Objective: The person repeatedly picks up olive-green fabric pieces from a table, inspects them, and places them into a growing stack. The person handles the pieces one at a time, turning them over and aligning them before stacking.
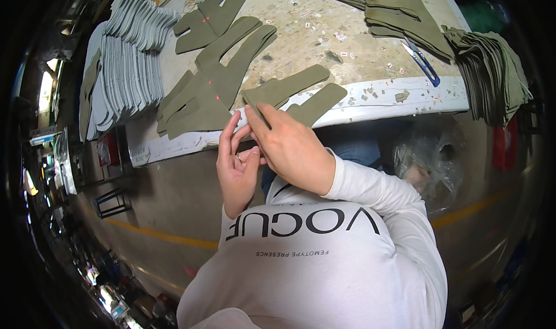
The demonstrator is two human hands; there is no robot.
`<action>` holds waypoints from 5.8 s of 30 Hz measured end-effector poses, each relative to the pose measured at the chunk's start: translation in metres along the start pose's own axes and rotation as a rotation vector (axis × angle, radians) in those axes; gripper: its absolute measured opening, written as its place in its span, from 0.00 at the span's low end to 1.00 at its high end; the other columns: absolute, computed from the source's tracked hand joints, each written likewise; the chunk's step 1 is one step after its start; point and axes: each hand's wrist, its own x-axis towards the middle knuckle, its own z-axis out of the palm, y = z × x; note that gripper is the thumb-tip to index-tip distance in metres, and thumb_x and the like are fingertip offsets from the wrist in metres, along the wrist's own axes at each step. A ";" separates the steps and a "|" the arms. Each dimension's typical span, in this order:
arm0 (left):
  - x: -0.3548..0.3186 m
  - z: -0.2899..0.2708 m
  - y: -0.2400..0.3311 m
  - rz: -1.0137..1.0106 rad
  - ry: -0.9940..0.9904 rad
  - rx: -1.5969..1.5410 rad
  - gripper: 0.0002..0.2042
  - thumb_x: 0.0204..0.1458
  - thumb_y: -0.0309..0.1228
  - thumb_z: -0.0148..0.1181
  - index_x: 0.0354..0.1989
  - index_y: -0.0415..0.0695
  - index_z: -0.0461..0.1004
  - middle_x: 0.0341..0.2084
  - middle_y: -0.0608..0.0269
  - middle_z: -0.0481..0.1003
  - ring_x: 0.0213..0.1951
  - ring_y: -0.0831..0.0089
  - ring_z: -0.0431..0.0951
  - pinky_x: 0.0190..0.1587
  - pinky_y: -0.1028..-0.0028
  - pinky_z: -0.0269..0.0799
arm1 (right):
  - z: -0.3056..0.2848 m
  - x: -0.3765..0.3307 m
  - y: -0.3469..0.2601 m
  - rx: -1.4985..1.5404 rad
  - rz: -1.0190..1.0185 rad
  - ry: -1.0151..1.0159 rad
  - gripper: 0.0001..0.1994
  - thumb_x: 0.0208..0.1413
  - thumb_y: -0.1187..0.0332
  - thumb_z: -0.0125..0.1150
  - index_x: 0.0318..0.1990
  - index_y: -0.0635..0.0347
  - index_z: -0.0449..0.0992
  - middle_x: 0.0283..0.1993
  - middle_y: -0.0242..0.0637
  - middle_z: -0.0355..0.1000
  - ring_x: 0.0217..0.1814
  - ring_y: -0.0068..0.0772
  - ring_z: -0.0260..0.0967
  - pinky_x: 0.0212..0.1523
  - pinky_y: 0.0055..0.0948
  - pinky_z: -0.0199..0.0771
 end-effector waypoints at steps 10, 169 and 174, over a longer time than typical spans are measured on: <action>0.017 -0.022 0.004 0.081 0.139 0.037 0.19 0.60 0.19 0.48 0.61 0.32 0.62 0.55 0.43 0.70 0.43 0.62 0.81 0.40 0.74 0.80 | -0.081 0.026 0.015 -0.001 -0.116 -0.122 0.22 0.47 0.83 0.57 0.54 0.69 0.71 0.52 0.48 0.70 0.46 0.52 0.73 0.45 0.39 0.74; 0.265 -0.153 -0.015 0.254 0.551 1.385 0.24 0.45 0.50 0.67 0.41 0.41 0.82 0.34 0.49 0.81 0.40 0.54 0.81 0.42 0.61 0.75 | -0.059 0.214 0.128 -0.346 -0.035 0.254 0.15 0.52 0.57 0.62 0.44 0.54 0.81 0.44 0.43 0.76 0.52 0.48 0.72 0.50 0.45 0.75; 0.265 -0.155 -0.023 0.326 0.613 1.254 0.23 0.43 0.49 0.69 0.40 0.43 0.83 0.32 0.51 0.80 0.36 0.55 0.80 0.40 0.61 0.74 | -0.016 0.254 0.152 -0.489 0.227 0.171 0.18 0.51 0.56 0.64 0.45 0.57 0.80 0.51 0.48 0.73 0.54 0.50 0.71 0.52 0.45 0.76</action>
